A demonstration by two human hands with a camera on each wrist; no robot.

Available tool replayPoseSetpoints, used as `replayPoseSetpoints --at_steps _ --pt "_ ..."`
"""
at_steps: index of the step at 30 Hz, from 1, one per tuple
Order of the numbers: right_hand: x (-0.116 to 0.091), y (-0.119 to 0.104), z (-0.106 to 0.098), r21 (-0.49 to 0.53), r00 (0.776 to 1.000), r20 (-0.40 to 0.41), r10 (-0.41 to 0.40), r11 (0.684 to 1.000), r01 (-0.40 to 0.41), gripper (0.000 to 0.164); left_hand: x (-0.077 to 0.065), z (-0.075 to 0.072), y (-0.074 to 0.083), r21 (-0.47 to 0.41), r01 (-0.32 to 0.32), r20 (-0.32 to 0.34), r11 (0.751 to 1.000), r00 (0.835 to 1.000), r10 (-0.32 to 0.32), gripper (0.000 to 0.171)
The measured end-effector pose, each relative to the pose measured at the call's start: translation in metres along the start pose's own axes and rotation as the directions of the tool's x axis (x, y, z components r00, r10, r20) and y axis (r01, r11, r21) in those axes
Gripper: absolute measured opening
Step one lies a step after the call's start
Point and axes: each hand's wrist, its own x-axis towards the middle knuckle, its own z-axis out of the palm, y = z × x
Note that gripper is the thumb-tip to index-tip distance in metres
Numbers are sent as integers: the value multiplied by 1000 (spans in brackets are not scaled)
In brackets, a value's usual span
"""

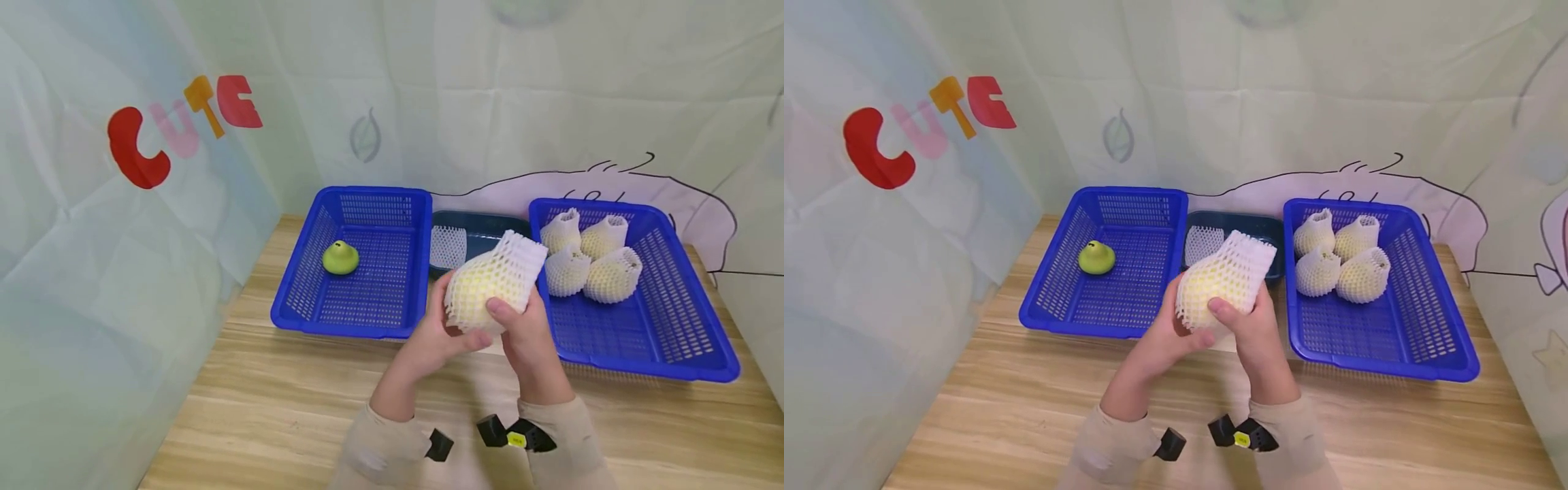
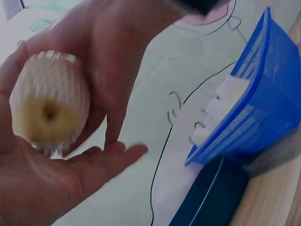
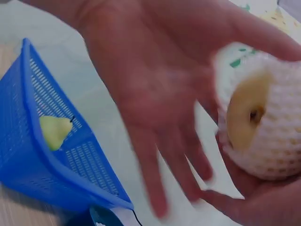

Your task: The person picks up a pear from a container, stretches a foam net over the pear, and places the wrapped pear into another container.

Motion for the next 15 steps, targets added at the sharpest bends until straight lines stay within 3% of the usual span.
replayPoseSetpoints --at_steps 3,8,11,15 --pt "-1 -2 -3 -119 999 40 19 993 -14 64 2 6 -6 7 -14 19 1000 1000 14 96" --pt "2 -15 -20 -256 979 202 40 966 13 80 3 7 -9 93 -31 -23 995 999 33 92" --pt "6 -24 -28 -293 948 313 62 956 34 84 5 6 -12 119 -51 66 992 997 43 94" --pt "10 -33 -33 -368 910 401 106 928 54 94 3 5 -15 107 -70 218 992 975 45 100"
